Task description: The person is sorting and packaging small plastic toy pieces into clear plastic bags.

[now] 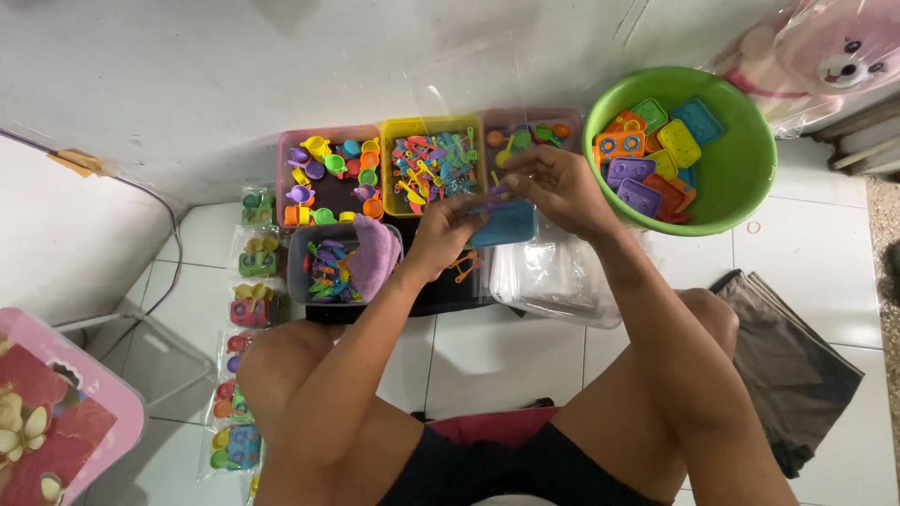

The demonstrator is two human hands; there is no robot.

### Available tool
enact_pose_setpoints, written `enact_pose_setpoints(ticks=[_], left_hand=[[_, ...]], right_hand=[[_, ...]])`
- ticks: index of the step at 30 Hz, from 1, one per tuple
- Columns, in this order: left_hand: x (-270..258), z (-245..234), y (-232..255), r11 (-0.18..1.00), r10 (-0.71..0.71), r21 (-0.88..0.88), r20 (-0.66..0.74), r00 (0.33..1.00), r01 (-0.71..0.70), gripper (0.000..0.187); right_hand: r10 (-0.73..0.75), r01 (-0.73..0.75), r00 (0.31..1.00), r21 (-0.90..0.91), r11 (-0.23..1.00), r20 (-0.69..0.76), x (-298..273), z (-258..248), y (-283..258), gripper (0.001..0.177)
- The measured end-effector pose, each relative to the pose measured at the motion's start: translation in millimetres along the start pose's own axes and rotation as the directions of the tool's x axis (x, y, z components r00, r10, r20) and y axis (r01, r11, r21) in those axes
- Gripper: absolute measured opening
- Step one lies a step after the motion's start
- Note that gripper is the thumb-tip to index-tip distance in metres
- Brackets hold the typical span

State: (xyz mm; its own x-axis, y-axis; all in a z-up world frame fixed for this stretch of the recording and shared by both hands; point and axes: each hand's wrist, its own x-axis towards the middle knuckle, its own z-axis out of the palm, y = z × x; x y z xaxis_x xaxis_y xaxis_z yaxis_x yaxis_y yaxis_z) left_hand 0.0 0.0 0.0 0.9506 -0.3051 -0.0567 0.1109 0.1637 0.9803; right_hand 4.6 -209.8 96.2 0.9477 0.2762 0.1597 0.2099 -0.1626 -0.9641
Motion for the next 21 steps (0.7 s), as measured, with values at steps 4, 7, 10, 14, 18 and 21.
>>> enact_pose_setpoints(ticks=[4, 7, 10, 14, 18, 21], left_hand=[[-11, 2, 34, 0.998, 0.067, -0.01, -0.01, 0.998, -0.067, 0.032], [-11, 0, 29, 0.996, 0.062, -0.059, -0.032, 0.998, -0.064, 0.03], [-9, -2, 23, 0.997, 0.076, -0.016, -0.016, 0.997, -0.076, 0.025], [-21, 9, 54, 0.999, 0.051, 0.005, -0.007, 0.999, -0.051, 0.012], [-15, 1, 38, 0.997, 0.077, -0.02, 0.008, 0.997, -0.077, 0.02], [-13, 0, 34, 0.994, 0.082, -0.071, 0.018, 0.996, -0.081, 0.023]], right_hand=[[0.031, -0.031, 0.999, 0.007, 1.0, -0.044, -2, 2, 19, 0.018], [0.043, -0.043, 0.999, 0.03, 0.999, -0.011, -2, 4, 20, 0.02], [0.076, -0.077, 0.997, 0.058, 0.995, 0.028, -3, 6, 23, 0.02], [0.158, -0.155, 0.987, 0.164, 0.974, -0.008, -3, 5, 25, 0.014], [0.157, -0.155, 0.988, 0.159, 0.975, 0.001, -2, 4, 22, 0.016], [0.117, -0.111, 0.993, 0.184, 0.977, -0.024, -2, 9, 7, 0.014]])
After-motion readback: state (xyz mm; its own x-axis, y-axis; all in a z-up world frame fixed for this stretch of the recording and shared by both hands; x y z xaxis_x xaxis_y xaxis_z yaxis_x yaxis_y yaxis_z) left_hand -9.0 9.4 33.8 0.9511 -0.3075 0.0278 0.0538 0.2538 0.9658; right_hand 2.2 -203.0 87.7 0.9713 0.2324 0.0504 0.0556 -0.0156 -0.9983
